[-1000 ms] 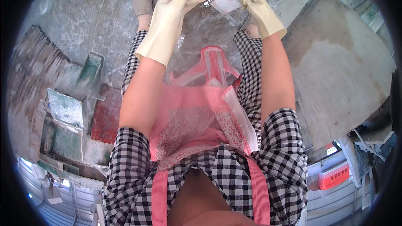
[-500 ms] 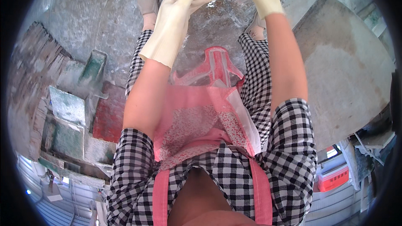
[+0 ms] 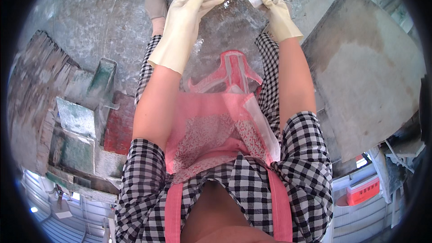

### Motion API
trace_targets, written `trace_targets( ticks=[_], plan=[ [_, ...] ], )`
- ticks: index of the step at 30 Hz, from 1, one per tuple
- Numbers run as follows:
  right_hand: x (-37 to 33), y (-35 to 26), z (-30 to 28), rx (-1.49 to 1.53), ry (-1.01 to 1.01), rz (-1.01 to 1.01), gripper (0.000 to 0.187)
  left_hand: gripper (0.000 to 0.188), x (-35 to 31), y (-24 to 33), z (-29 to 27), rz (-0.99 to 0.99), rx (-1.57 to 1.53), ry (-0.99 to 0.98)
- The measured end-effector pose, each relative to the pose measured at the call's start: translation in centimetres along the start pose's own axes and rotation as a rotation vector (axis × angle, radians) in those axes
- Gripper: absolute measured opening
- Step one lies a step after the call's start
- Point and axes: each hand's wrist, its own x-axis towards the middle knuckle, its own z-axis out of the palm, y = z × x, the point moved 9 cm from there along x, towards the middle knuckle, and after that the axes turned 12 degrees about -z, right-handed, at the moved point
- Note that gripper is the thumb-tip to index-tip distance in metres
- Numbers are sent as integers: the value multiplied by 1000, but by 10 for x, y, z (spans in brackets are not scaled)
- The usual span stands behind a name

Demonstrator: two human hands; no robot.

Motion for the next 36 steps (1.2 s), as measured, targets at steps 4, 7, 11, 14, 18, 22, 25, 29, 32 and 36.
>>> trace_targets(
  ticks=[4,7,11,14,18,22,25,29,32,36],
  plan=[
    [0,3,-10,-137,-156,89,15,37,-1,-1,6,-8,25,-30],
    [5,5,-5,-133,-206,87,16,37,-5,-1,1,-4,28,5],
    [17,2,2,-146,-232,60,17,37,-5,-2,-1,-13,31,7],
    [22,-1,3,-213,-230,53,17,37,-4,-2,0,-23,32,10],
    [21,6,-1,-345,-236,124,18,37,-5,-4,2,-35,42,29],
    [18,7,-4,-252,-206,70,17,37,-8,-3,4,-22,40,27],
    [21,7,-6,-211,-219,44,16,37,-9,-3,4,-22,36,15],
    [27,8,-5,-267,-259,32,17,37,-10,-4,1,-34,37,22],
    [27,7,-5,-380,-229,6,22,37,-9,-5,3,-31,39,13],
    [19,-3,-5,-493,-175,-43,29,37,-9,-8,5,-45,54,19]
  ],
)
